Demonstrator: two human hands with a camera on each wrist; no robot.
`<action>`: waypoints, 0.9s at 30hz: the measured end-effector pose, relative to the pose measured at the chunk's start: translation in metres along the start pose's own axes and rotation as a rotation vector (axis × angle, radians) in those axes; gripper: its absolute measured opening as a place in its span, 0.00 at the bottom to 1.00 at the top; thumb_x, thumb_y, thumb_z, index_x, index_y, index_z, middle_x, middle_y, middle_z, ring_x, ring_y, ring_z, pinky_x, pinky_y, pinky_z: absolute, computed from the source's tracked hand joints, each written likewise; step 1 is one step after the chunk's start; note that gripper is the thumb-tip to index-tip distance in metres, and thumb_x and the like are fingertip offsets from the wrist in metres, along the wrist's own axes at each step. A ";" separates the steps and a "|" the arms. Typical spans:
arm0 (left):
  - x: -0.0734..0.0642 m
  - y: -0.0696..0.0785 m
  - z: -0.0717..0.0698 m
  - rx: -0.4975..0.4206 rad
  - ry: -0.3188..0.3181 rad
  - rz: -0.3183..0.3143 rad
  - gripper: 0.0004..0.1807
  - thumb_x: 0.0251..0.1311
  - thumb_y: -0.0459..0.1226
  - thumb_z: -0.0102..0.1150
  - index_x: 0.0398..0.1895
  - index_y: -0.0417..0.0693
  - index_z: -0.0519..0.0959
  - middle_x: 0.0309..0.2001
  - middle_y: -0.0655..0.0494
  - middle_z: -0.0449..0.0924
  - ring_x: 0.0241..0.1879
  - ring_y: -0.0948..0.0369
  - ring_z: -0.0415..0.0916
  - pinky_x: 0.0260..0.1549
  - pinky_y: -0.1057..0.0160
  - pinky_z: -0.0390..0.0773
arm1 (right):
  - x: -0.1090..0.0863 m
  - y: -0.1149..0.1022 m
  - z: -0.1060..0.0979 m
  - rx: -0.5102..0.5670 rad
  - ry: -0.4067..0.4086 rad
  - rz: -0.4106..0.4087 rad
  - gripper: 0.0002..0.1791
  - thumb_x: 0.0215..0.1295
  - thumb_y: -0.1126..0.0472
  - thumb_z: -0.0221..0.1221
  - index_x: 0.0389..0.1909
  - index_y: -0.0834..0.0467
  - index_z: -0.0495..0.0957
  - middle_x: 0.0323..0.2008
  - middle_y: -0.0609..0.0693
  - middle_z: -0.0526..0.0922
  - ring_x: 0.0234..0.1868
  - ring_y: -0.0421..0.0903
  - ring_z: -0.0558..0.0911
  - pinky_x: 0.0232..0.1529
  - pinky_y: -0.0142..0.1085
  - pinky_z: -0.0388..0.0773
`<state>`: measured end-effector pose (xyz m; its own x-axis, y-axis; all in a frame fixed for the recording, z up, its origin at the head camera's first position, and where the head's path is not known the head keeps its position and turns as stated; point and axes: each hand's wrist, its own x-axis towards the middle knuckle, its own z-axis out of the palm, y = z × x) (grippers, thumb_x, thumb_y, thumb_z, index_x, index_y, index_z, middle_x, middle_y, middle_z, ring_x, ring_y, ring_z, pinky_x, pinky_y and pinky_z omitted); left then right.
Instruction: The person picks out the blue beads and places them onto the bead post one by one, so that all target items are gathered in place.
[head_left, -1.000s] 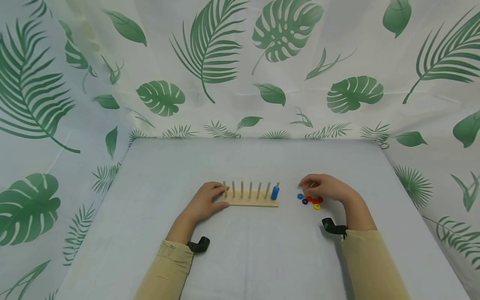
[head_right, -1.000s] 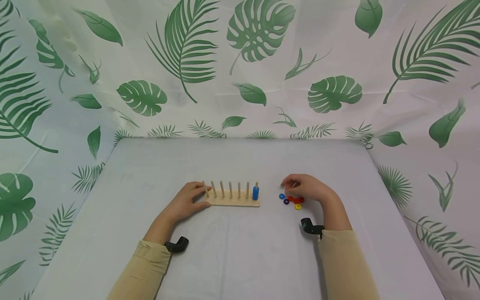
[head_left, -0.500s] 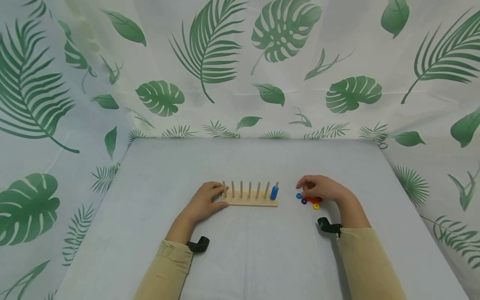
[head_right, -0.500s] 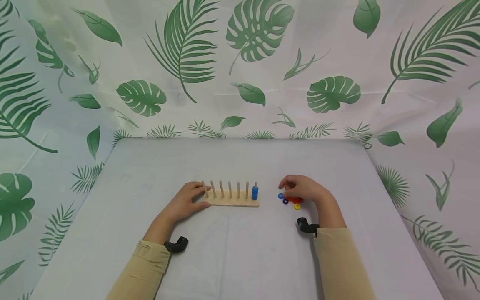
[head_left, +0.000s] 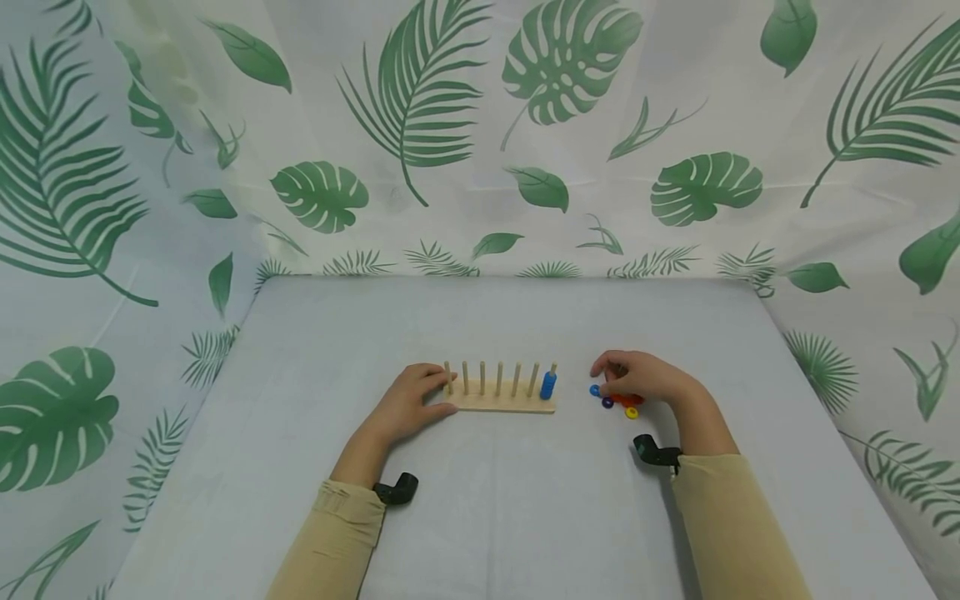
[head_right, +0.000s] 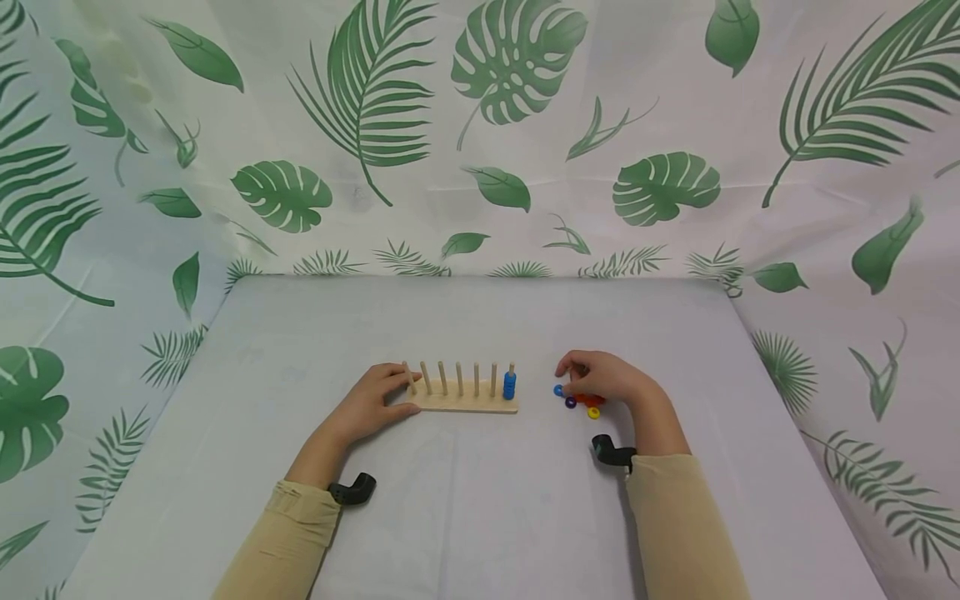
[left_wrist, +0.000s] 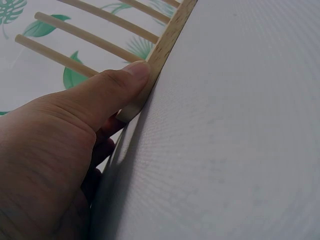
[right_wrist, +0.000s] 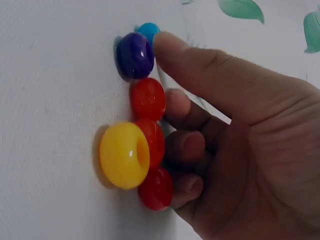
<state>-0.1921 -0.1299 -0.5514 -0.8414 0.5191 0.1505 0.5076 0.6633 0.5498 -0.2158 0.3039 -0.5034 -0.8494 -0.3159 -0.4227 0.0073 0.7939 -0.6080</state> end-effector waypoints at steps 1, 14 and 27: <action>0.000 0.000 0.000 0.000 0.000 0.001 0.32 0.58 0.50 0.68 0.65 0.54 0.76 0.61 0.49 0.74 0.66 0.50 0.68 0.68 0.49 0.67 | 0.000 0.000 0.000 0.000 0.000 -0.001 0.15 0.63 0.51 0.66 0.48 0.49 0.78 0.31 0.51 0.71 0.33 0.48 0.73 0.33 0.37 0.69; 0.001 0.001 -0.001 -0.004 -0.013 -0.013 0.32 0.59 0.51 0.68 0.66 0.54 0.75 0.61 0.49 0.74 0.66 0.50 0.67 0.69 0.50 0.66 | 0.002 -0.001 0.002 0.013 0.018 0.005 0.16 0.64 0.51 0.65 0.50 0.48 0.77 0.31 0.51 0.72 0.30 0.47 0.73 0.30 0.37 0.69; 0.000 0.001 -0.001 -0.006 -0.017 -0.023 0.32 0.59 0.51 0.68 0.66 0.55 0.75 0.62 0.50 0.73 0.66 0.51 0.67 0.69 0.50 0.66 | 0.006 0.000 0.005 -0.005 0.057 0.028 0.14 0.65 0.51 0.64 0.50 0.45 0.77 0.33 0.51 0.74 0.33 0.48 0.74 0.31 0.36 0.72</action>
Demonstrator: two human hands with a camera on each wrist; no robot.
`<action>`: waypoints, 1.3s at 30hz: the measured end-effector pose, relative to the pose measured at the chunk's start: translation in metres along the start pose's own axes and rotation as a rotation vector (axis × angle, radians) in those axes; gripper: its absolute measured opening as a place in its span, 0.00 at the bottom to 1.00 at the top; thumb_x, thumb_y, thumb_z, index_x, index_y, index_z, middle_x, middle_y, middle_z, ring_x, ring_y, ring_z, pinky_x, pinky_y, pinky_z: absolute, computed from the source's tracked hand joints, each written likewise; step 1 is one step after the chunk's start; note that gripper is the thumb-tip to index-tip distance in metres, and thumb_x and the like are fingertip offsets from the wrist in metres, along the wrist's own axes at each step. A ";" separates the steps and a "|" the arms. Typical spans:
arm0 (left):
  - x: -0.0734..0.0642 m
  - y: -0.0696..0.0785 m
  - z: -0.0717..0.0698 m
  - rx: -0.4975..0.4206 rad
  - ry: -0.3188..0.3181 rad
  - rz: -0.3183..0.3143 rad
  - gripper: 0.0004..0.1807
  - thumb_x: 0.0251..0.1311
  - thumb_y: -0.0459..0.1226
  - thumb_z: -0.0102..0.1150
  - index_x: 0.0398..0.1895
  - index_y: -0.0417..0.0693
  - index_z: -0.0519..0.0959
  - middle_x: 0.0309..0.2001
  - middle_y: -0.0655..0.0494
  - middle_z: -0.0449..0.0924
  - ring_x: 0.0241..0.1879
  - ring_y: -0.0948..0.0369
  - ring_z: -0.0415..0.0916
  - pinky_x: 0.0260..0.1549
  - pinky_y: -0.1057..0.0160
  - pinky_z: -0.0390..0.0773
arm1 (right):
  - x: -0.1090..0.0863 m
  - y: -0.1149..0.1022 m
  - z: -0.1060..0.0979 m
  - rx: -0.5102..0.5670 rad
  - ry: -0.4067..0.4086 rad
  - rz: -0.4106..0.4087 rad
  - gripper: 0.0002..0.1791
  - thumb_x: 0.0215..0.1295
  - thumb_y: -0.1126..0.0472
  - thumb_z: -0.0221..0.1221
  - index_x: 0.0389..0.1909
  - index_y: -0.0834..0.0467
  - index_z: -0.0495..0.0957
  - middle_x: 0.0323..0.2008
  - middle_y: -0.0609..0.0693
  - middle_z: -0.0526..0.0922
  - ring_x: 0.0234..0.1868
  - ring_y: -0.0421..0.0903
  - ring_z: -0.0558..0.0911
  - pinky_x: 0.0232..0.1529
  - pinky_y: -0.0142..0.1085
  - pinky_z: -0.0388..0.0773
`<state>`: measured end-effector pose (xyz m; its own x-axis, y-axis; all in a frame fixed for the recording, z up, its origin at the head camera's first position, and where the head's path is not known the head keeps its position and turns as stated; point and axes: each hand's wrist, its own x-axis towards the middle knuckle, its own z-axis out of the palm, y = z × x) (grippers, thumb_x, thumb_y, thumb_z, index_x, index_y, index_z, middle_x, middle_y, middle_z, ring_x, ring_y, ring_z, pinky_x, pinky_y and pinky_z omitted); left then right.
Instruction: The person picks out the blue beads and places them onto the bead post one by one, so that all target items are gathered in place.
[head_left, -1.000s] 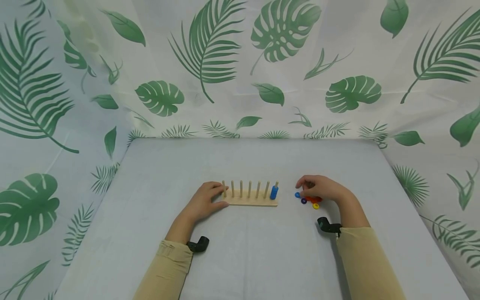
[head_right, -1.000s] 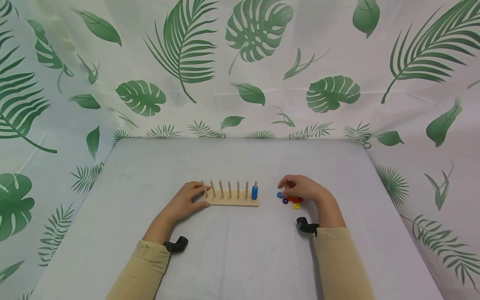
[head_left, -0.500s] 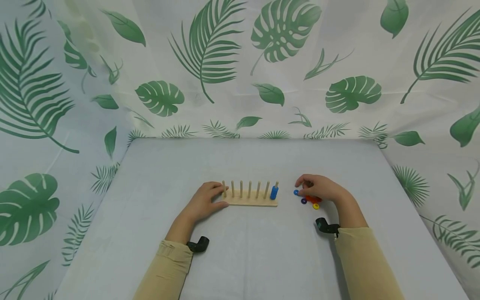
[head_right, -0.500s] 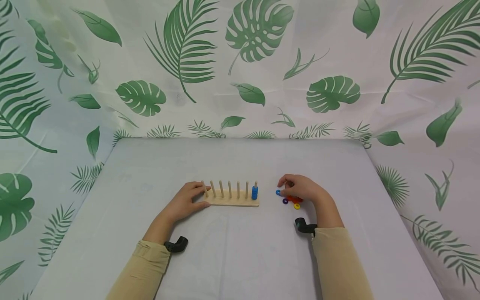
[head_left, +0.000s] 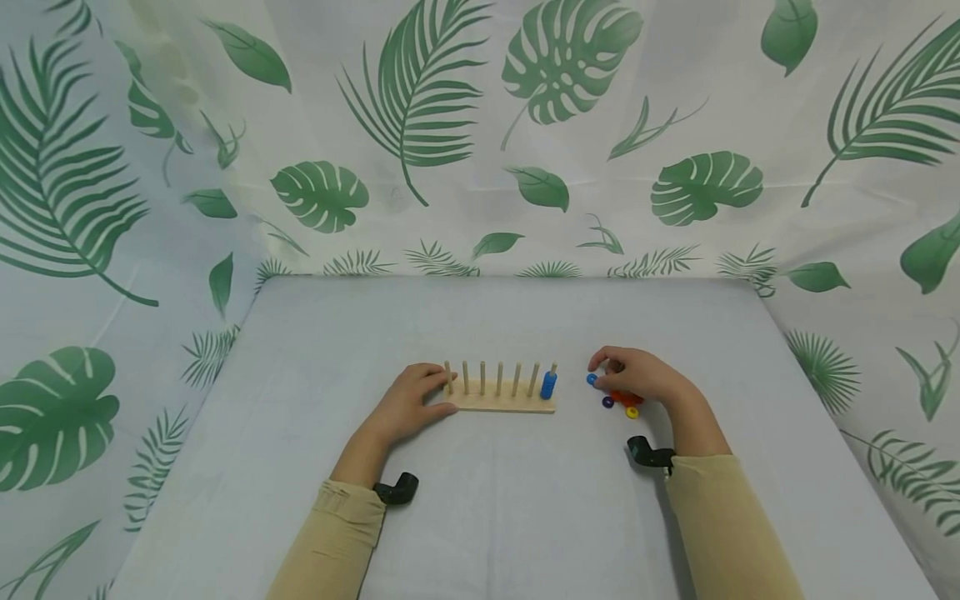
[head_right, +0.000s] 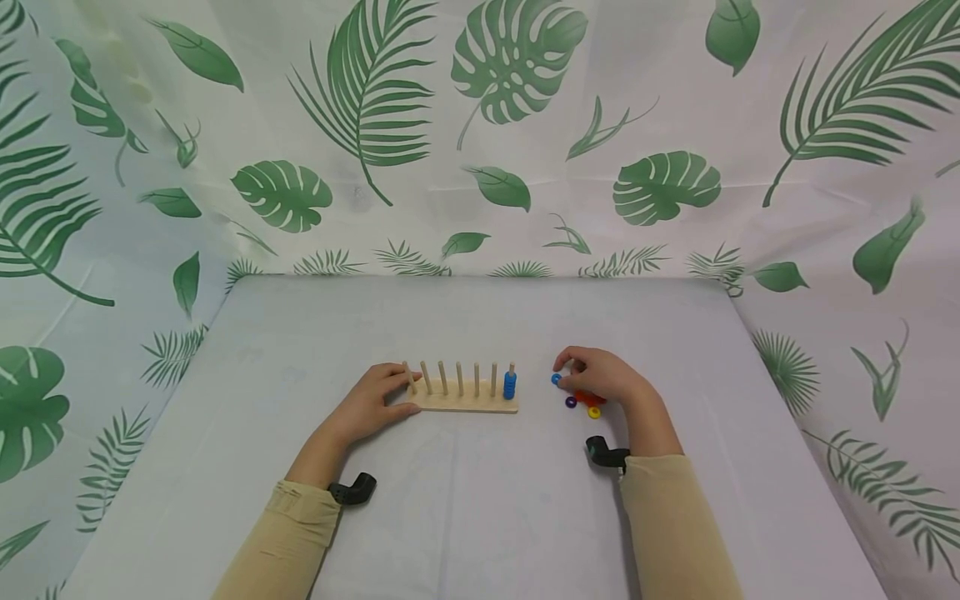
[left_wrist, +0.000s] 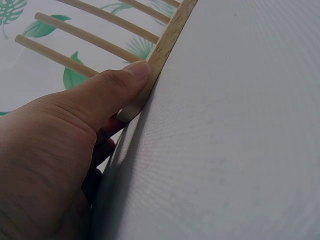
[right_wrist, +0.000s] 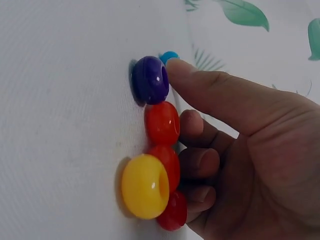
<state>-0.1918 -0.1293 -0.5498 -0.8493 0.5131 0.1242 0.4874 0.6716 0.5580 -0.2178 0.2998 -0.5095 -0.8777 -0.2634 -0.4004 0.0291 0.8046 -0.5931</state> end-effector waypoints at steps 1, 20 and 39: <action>0.000 0.000 0.000 0.000 -0.001 0.000 0.32 0.59 0.51 0.68 0.66 0.55 0.75 0.62 0.50 0.73 0.66 0.51 0.67 0.69 0.50 0.66 | 0.000 -0.001 0.000 0.001 0.000 0.002 0.14 0.65 0.51 0.65 0.50 0.45 0.77 0.33 0.51 0.74 0.33 0.48 0.74 0.31 0.36 0.71; 0.000 -0.002 0.001 0.006 0.001 -0.001 0.32 0.59 0.51 0.68 0.66 0.55 0.75 0.61 0.50 0.73 0.66 0.50 0.67 0.69 0.50 0.66 | -0.004 -0.001 0.006 0.014 0.112 0.028 0.12 0.65 0.49 0.63 0.47 0.47 0.79 0.35 0.51 0.75 0.34 0.48 0.74 0.31 0.36 0.73; 0.000 -0.006 0.003 0.002 0.011 0.010 0.32 0.58 0.52 0.68 0.66 0.54 0.75 0.62 0.50 0.73 0.66 0.51 0.67 0.69 0.50 0.66 | -0.026 -0.035 -0.005 0.039 0.253 -0.142 0.14 0.68 0.45 0.61 0.49 0.45 0.78 0.44 0.47 0.82 0.41 0.49 0.76 0.37 0.37 0.78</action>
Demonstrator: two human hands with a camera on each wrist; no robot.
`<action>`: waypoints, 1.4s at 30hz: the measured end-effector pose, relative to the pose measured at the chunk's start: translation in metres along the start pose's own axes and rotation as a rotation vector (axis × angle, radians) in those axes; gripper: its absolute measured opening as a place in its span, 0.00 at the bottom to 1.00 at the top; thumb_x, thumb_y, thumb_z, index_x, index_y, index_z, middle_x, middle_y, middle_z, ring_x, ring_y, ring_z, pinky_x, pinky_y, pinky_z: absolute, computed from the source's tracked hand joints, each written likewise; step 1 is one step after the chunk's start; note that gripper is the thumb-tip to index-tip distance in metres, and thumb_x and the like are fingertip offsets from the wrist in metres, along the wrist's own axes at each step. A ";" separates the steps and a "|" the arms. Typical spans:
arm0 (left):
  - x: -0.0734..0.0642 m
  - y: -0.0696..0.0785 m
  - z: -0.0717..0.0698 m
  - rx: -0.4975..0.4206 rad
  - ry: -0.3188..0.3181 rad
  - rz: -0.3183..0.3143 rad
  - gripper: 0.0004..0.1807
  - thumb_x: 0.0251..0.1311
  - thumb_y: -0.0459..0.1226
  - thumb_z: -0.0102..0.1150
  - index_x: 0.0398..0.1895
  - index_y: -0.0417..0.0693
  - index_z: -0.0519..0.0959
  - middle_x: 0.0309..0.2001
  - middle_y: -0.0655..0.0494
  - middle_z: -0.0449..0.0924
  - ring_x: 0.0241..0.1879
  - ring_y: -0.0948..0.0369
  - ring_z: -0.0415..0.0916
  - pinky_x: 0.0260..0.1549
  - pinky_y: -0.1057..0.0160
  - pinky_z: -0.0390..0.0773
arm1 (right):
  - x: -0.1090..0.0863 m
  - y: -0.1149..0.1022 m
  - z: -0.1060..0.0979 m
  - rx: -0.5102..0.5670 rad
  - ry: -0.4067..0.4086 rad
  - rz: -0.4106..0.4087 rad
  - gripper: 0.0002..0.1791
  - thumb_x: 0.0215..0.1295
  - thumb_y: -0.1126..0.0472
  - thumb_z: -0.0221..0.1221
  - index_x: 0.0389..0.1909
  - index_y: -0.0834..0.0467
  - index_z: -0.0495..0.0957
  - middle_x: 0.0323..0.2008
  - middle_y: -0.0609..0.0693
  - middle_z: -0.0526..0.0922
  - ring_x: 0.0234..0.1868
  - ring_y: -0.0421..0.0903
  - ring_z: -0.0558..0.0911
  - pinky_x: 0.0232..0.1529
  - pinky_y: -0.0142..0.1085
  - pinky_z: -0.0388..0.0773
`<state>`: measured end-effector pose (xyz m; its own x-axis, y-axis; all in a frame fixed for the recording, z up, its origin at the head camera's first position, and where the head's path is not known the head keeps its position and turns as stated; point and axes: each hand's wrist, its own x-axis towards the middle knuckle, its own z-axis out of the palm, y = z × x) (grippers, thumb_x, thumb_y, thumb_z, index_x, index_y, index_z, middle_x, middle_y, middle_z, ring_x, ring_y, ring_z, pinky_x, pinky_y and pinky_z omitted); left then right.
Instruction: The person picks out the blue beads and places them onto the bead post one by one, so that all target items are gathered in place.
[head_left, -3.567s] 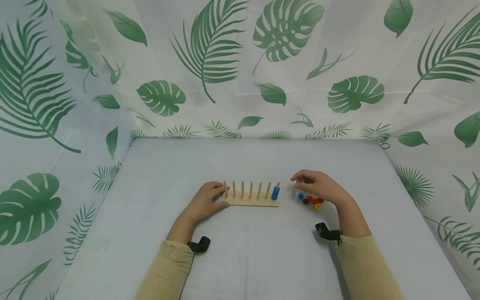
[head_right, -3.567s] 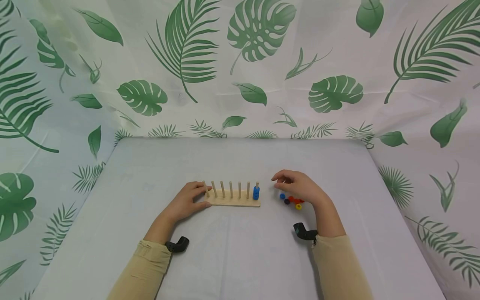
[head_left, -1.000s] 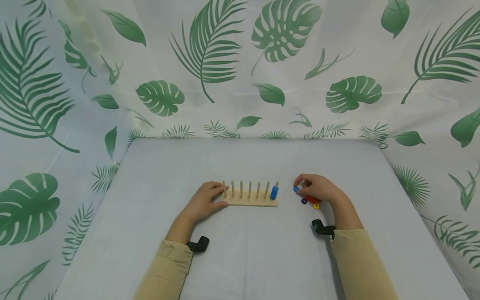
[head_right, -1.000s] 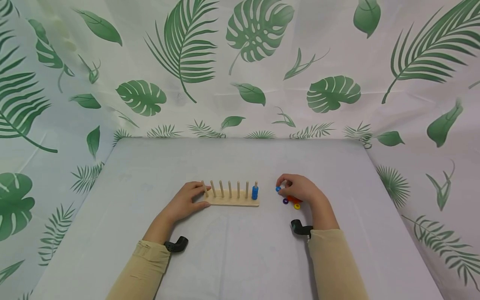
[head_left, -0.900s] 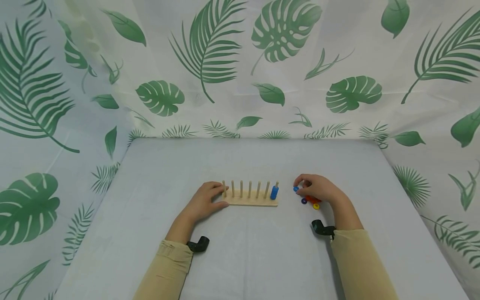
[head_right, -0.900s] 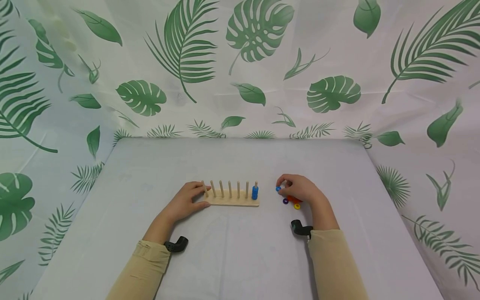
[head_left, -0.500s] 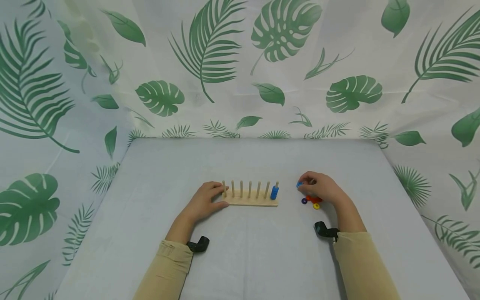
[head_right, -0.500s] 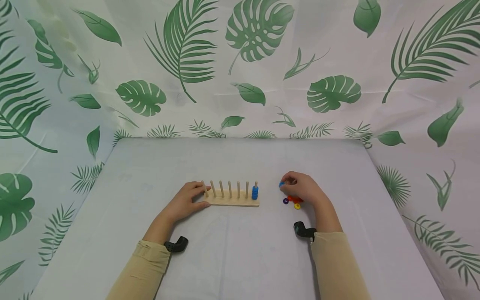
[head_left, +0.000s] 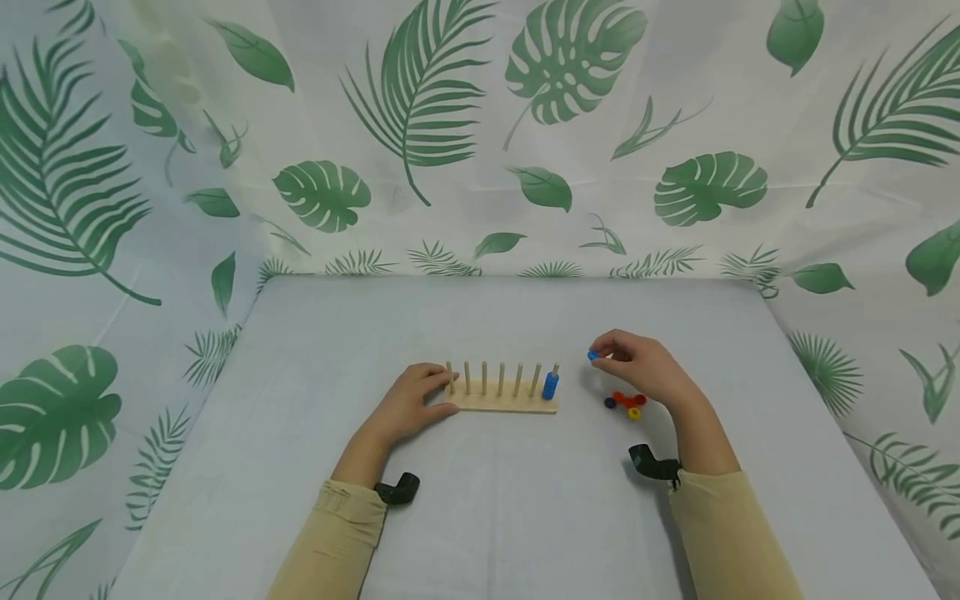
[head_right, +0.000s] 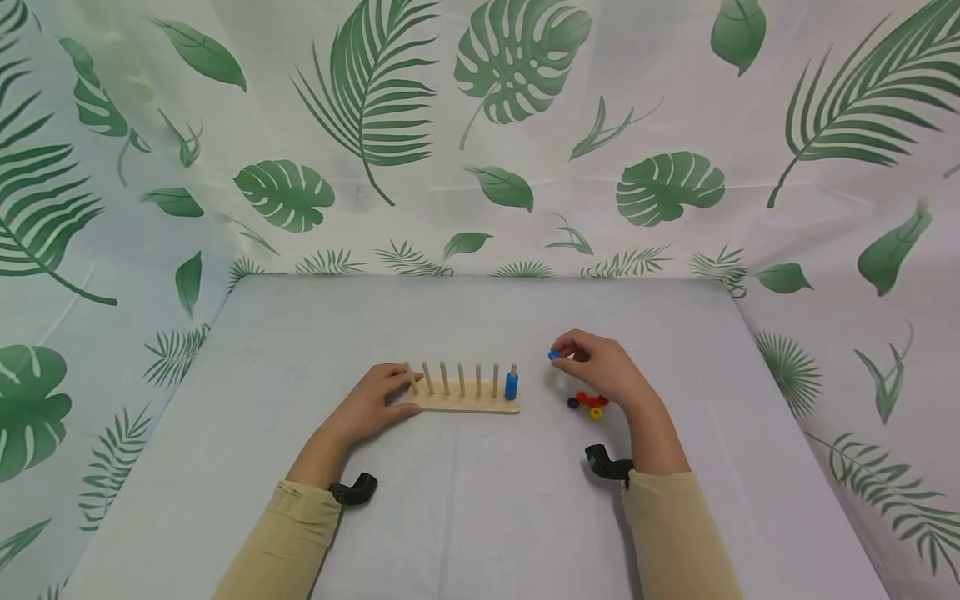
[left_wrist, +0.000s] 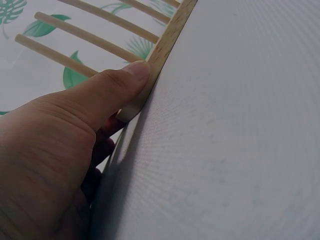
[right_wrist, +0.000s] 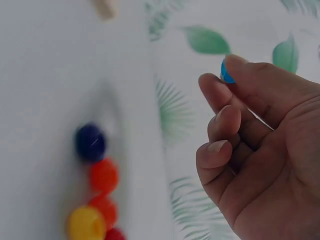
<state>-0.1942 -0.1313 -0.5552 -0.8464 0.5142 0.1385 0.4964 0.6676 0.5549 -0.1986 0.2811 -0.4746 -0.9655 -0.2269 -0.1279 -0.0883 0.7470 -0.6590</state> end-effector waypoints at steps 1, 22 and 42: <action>0.000 0.000 0.000 0.004 0.001 0.003 0.32 0.58 0.52 0.68 0.66 0.55 0.75 0.62 0.50 0.73 0.66 0.51 0.67 0.69 0.50 0.66 | -0.002 -0.005 -0.001 0.002 0.003 -0.014 0.13 0.68 0.45 0.61 0.49 0.45 0.78 0.43 0.47 0.82 0.41 0.49 0.76 0.37 0.37 0.78; 0.000 0.002 0.000 -0.004 -0.004 -0.005 0.32 0.58 0.52 0.68 0.66 0.56 0.75 0.62 0.51 0.73 0.67 0.51 0.66 0.69 0.50 0.66 | -0.008 -0.055 0.011 0.069 -0.039 -0.222 0.09 0.66 0.48 0.63 0.45 0.42 0.80 0.34 0.45 0.81 0.34 0.46 0.77 0.35 0.35 0.77; 0.000 0.002 0.001 0.006 -0.002 0.005 0.32 0.58 0.52 0.68 0.66 0.56 0.75 0.62 0.51 0.73 0.66 0.51 0.66 0.70 0.51 0.65 | -0.009 -0.043 0.038 0.102 -0.014 -0.206 0.11 0.67 0.53 0.64 0.48 0.48 0.79 0.40 0.47 0.81 0.39 0.45 0.78 0.38 0.39 0.77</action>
<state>-0.1935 -0.1293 -0.5546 -0.8436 0.5184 0.1400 0.5018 0.6682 0.5493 -0.1768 0.2278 -0.4732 -0.9260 -0.3774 0.0072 -0.2571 0.6168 -0.7439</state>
